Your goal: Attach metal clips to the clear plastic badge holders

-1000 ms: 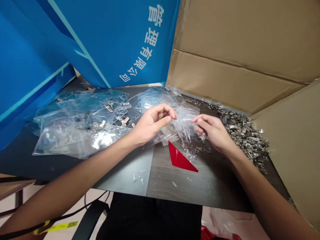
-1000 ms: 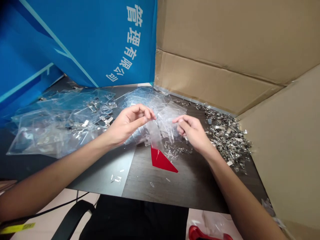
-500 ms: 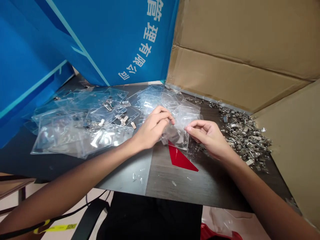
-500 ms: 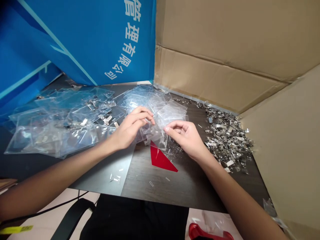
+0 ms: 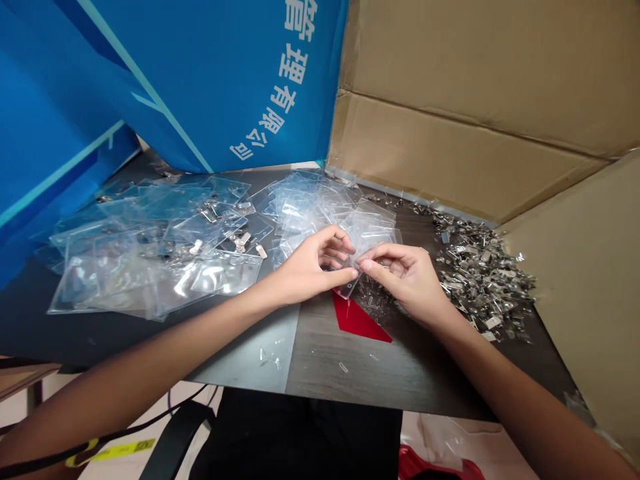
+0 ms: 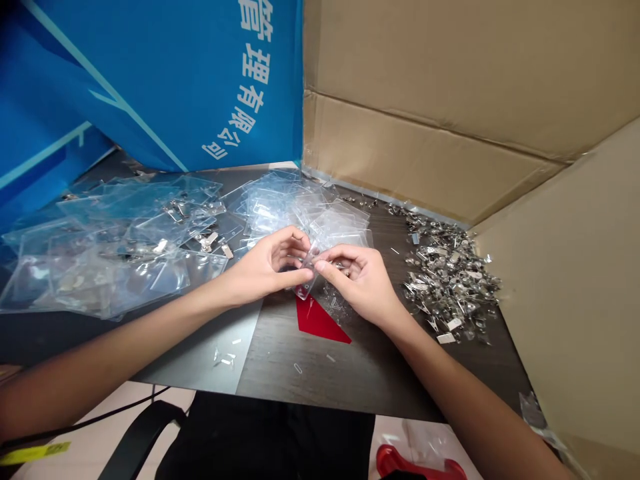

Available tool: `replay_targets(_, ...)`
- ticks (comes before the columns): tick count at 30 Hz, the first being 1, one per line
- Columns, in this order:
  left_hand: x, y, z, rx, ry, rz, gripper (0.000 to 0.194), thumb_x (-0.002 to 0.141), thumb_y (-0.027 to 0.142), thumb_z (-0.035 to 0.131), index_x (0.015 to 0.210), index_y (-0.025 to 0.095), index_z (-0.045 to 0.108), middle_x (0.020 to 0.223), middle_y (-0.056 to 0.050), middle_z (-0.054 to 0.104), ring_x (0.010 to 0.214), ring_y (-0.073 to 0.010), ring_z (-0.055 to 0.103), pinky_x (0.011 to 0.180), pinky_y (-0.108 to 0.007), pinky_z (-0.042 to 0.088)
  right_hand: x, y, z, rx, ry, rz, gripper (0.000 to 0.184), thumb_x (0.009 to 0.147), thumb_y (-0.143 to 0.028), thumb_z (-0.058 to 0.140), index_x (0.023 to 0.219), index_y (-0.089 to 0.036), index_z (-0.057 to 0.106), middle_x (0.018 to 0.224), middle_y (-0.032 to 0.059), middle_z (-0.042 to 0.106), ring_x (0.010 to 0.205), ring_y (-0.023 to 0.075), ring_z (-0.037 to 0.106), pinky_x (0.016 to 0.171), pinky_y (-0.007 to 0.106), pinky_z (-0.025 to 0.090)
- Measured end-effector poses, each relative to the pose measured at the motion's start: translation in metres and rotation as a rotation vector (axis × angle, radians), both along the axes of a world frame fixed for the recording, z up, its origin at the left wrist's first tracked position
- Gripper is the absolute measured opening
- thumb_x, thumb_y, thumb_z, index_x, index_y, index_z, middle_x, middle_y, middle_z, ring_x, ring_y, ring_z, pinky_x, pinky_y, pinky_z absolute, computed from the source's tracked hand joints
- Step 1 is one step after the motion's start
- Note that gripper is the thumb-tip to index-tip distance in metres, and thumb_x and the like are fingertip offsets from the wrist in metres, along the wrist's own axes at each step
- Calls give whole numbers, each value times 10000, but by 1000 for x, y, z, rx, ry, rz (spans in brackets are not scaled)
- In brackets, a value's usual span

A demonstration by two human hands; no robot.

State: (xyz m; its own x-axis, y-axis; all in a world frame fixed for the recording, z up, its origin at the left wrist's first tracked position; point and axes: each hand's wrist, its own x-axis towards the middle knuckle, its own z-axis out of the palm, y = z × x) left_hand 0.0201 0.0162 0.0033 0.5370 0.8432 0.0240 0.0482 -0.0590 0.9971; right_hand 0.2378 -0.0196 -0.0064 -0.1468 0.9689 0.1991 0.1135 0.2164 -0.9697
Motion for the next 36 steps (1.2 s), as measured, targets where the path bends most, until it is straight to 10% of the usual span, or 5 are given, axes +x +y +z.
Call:
replay_targets(22,2,2,-15,119,-12,110,307,806,141,623,1084,222,523,1111,-51,638,1047,-204,664,853,-338,561,7,5,-8,-50,97,113,505,1035,-525,779,1464,-284,666,1477,135,765,1185,281,814,1061,485,638)
replay_targets(36,6,-1,-20,149,-20,90,351,800,66,585,1113,210,520,1172,-71,620,1153,-235,668,963,-390,557,10,9,-8,-29,-14,-25,282,1008,-509,799,1022,-234,858,1248,110,860,902,227,823,794,374,628)
